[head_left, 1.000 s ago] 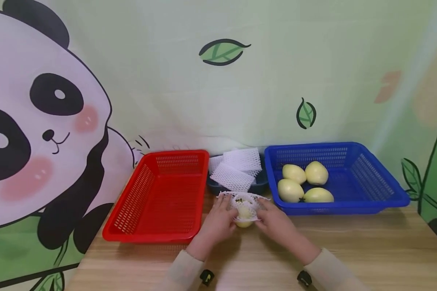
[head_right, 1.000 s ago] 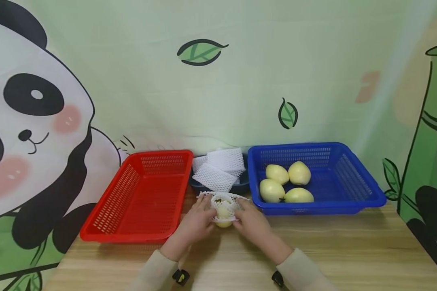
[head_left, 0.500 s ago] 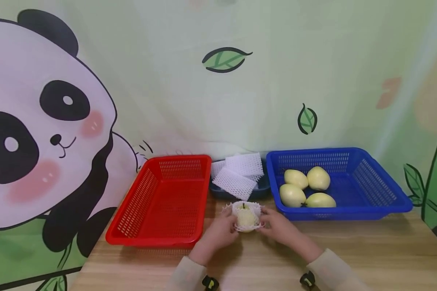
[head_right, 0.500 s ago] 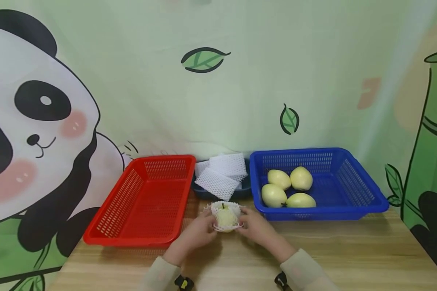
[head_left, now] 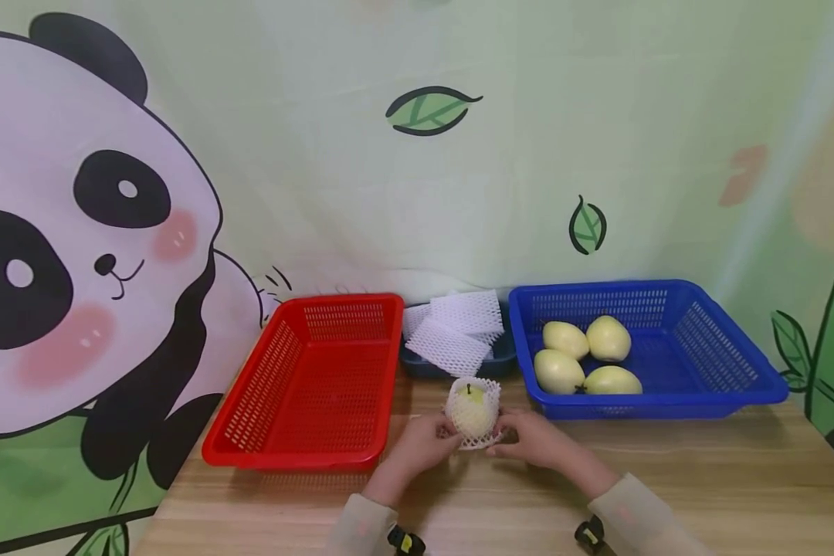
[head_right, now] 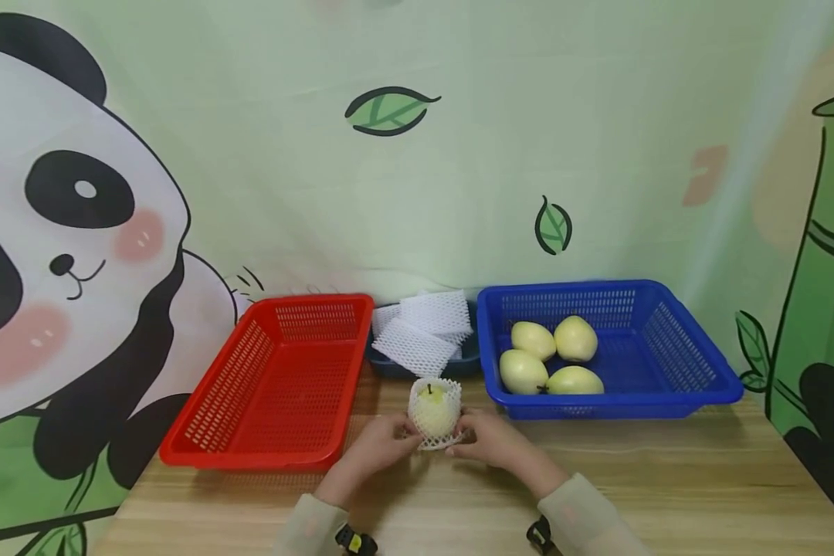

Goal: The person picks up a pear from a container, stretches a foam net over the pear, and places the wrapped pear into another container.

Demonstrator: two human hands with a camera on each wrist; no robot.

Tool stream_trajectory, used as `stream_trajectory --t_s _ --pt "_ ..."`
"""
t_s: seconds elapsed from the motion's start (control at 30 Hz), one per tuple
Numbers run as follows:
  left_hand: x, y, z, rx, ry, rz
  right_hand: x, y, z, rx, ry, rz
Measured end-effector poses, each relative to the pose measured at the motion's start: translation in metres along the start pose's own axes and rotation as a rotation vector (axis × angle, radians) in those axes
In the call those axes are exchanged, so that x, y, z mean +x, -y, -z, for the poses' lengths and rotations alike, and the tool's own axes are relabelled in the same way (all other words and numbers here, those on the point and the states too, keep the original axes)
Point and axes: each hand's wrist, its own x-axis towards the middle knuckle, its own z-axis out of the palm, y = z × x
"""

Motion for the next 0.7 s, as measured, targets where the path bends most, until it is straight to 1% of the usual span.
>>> stream_trajectory --t_s 0.07,0.13,0.23,0.27,0.33,0.43,0.47,0.57,0.7 --pt "0.0 0.002 -0.001 0.032 0.0 -0.02 -0.001 0.0 0.0 0.001 0.018 -0.011" --pt "0.0 0.004 -0.001 0.052 0.008 -0.023 -0.002 0.0 0.0 -0.009 0.038 -0.017" --pt "0.0 0.005 -0.002 0.055 0.011 -0.004 -0.004 0.002 0.0 -0.017 0.061 -0.044" --pt "0.0 0.004 -0.002 0.053 0.004 0.009 -0.005 0.003 0.0 -0.029 0.064 -0.04" --pt "-0.001 0.003 -0.003 0.048 -0.023 0.038 -0.006 0.005 0.001 -0.05 0.066 -0.033" --pt "-0.006 -0.002 -0.003 0.036 -0.09 0.083 -0.012 0.01 0.004 -0.086 0.052 -0.005" --pt "-0.007 -0.004 -0.003 0.026 -0.11 0.098 -0.014 0.012 0.005 -0.101 0.042 0.008" --pt "-0.009 -0.011 -0.004 -0.027 -0.156 0.136 -0.024 0.019 0.011 -0.121 0.019 0.01" --pt "-0.005 -0.016 -0.008 -0.143 -0.195 0.188 -0.039 0.027 0.019 -0.143 0.002 -0.002"
